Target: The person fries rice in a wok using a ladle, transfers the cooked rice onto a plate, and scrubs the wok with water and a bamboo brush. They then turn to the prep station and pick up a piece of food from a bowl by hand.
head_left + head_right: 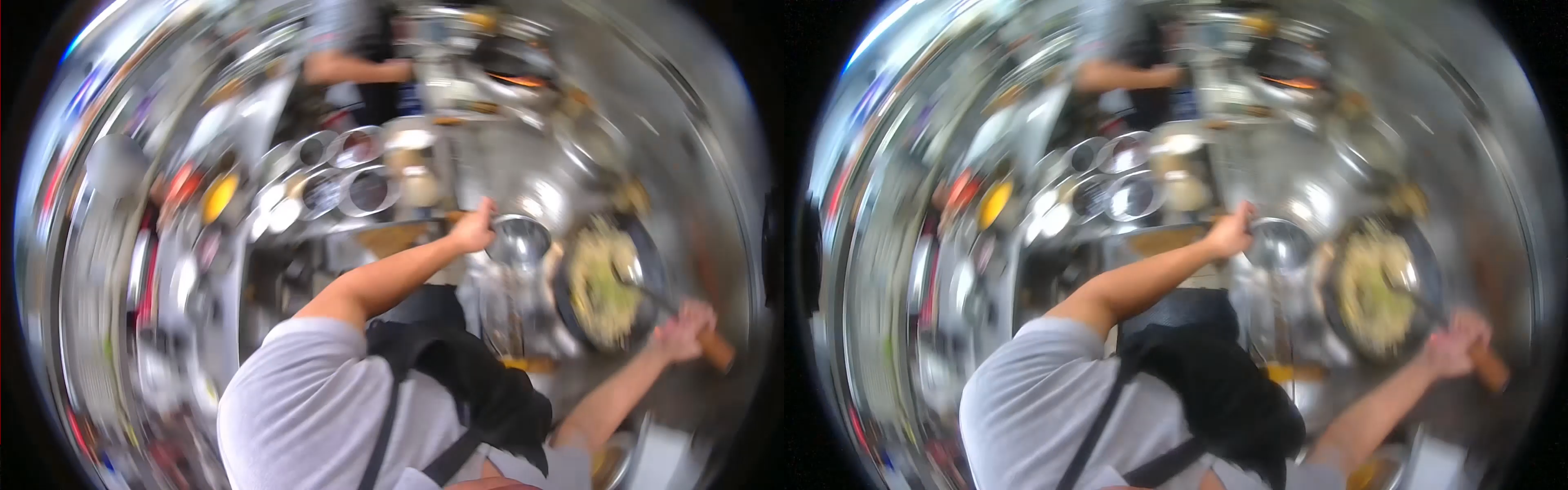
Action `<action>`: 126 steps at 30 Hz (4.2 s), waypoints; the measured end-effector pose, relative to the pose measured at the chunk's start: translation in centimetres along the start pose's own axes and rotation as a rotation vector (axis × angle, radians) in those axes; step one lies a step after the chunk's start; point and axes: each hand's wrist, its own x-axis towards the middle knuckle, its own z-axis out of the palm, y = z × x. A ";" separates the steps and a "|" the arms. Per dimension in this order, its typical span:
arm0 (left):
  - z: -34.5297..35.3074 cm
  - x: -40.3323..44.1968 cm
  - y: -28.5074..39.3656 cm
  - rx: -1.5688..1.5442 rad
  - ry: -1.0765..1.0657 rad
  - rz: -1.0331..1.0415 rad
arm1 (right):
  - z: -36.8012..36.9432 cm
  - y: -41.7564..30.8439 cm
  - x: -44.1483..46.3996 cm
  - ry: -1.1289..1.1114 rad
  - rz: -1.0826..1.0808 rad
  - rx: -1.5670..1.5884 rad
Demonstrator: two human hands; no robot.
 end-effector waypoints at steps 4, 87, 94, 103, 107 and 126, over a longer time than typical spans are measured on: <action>-9.8 -11.3 -14.8 0.074 0.232 -0.346 | -13.4 15.0 1.2 0.033 0.156 -0.613; 13.5 4.8 8.0 0.303 -0.662 1.052 | 19.5 3.8 4.9 -0.499 0.078 -1.169; 10.4 3.8 6.6 0.052 -0.519 0.974 | 13.8 0.7 3.5 -0.046 0.038 -0.749; 5.0 4.0 0.2 0.016 -0.550 0.729 | 12.0 5.9 5.6 0.008 0.205 -0.852; 8.5 3.6 5.2 -0.103 -0.481 0.865 | 8.3 9.2 -0.3 0.022 0.108 -0.781; 14.7 3.5 5.9 0.435 -0.682 0.985 | 9.8 7.3 -1.5 0.499 0.126 -0.567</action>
